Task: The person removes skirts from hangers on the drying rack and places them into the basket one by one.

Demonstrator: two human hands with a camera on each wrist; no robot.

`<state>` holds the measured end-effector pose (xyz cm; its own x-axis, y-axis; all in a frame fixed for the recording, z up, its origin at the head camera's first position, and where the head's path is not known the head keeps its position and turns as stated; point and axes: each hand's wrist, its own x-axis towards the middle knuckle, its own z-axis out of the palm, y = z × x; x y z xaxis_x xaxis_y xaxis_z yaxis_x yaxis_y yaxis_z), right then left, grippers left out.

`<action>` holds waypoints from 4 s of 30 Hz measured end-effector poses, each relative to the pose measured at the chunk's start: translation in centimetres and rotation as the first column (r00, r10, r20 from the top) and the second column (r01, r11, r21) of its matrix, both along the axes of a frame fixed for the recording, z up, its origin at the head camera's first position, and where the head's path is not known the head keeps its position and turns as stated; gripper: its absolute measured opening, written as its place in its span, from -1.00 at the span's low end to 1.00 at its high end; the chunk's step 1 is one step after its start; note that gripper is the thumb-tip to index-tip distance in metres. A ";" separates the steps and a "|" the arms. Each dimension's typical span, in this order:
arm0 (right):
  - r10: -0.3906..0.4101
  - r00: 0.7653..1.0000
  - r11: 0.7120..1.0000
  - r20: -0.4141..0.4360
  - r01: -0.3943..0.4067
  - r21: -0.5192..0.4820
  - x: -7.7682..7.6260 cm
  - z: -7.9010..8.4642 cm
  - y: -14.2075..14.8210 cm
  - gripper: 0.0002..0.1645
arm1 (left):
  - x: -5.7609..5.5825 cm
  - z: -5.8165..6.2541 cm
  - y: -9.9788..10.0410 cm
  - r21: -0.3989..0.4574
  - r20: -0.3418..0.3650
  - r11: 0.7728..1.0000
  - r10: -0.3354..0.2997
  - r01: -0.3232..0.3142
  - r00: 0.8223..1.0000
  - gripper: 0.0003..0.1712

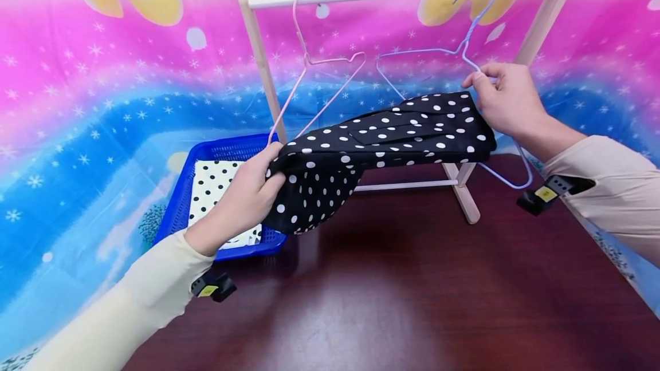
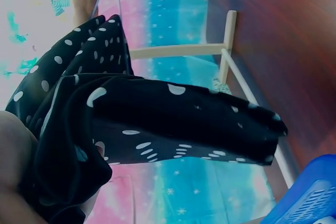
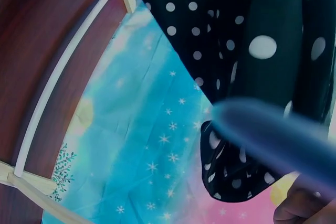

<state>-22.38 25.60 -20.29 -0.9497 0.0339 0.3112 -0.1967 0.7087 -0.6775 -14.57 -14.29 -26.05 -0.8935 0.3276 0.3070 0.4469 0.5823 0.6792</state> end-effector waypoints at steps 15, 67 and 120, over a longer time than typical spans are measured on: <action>0.018 0.999 1.000 0.041 -0.018 -0.005 0.3 0.5 -0.1 -0.51 | 1.3 4.7 -0.8 0.080 -0.130 0.997 -0.009 0.020 0.991 -0.74; -0.048 0.997 0.996 0.062 0.052 -0.070 0.4 0.8 3.1 -0.68 | 2.1 3.2 -7.6 0.351 0.024 0.922 0.162 -0.160 0.987 -0.63; 0.053 0.998 0.998 0.041 -0.054 0.024 0.0 0.5 1.2 -0.53 | 1.4 7.6 -13.8 0.001 -0.121 0.992 0.129 -0.130 0.984 -0.76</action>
<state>-22.41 26.77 -19.80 -0.9617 -0.0248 0.2730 -0.2081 0.7144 -0.6681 -13.16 -28.11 -18.43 -0.8853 0.2143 0.4128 0.4456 0.6451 0.6207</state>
